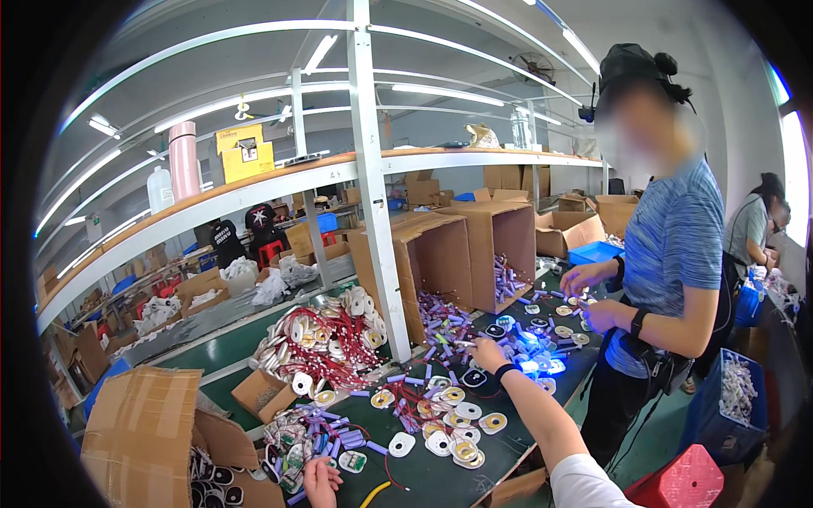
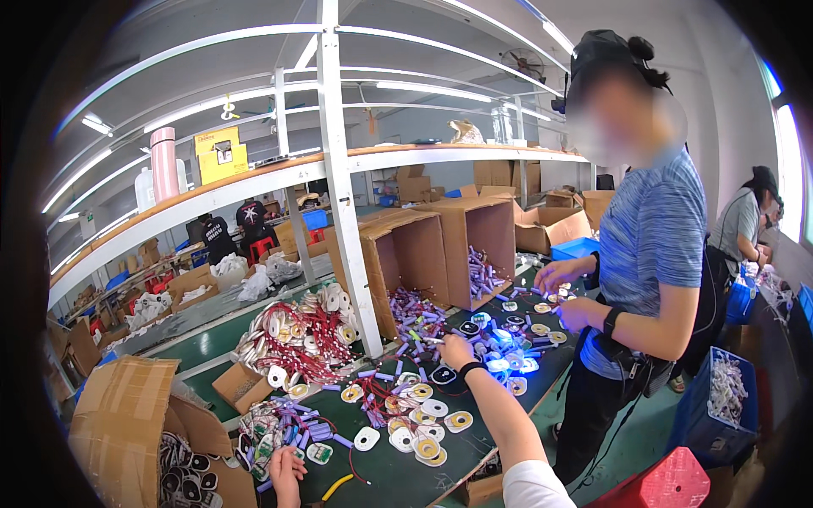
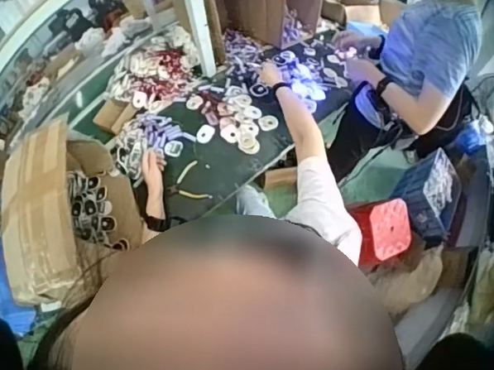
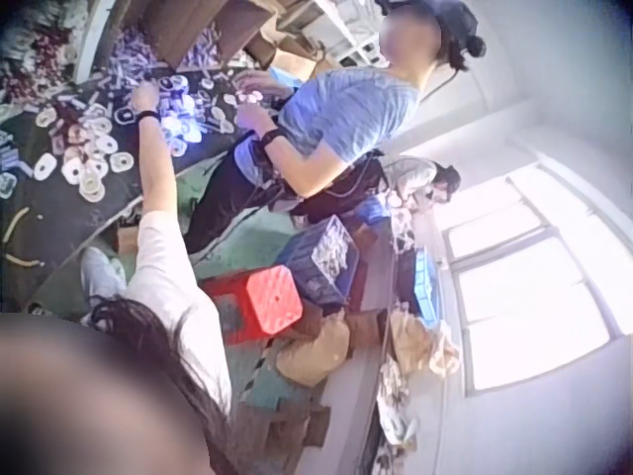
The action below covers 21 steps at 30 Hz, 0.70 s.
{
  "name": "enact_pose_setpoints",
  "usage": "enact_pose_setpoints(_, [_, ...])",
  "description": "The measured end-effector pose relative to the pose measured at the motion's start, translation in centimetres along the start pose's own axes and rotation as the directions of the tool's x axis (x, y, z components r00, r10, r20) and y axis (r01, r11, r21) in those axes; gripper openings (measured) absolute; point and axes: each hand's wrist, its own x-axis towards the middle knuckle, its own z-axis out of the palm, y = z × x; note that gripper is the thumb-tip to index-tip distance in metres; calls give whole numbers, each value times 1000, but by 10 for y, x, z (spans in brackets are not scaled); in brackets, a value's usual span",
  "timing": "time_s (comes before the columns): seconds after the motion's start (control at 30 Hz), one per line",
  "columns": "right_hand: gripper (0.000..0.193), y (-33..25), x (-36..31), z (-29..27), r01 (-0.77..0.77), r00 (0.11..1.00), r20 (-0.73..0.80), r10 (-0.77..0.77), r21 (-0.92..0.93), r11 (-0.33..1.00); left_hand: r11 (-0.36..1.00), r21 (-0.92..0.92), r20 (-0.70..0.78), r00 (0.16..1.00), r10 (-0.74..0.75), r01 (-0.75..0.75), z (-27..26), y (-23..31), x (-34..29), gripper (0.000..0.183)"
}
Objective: Manually assembling or sorting various small electronic components, circular modules, and wiring on a factory workbench.
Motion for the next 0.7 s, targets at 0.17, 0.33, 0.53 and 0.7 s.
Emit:
enact_pose_setpoints(0.17, [24,-6,-27,18,144,989,70,-127,-353,925,999,-7,-38,999,-39,39,5,1,4,22])
enact_pose_setpoints(0.33, [28,-29,-48,6,154,987,109,-119,-407,900,1000,-25,-6,1000,-17,17,0,-6,6,20])
enact_pose_setpoints(0.53, [24,-139,-95,-34,405,873,252,-418,103,908,998,-12,6,998,-68,68,1,-3,4,19])
enact_pose_setpoints(0.7, [23,-244,-132,-14,376,789,213,-576,573,728,998,9,-1,998,-65,65,-2,-5,4,20])
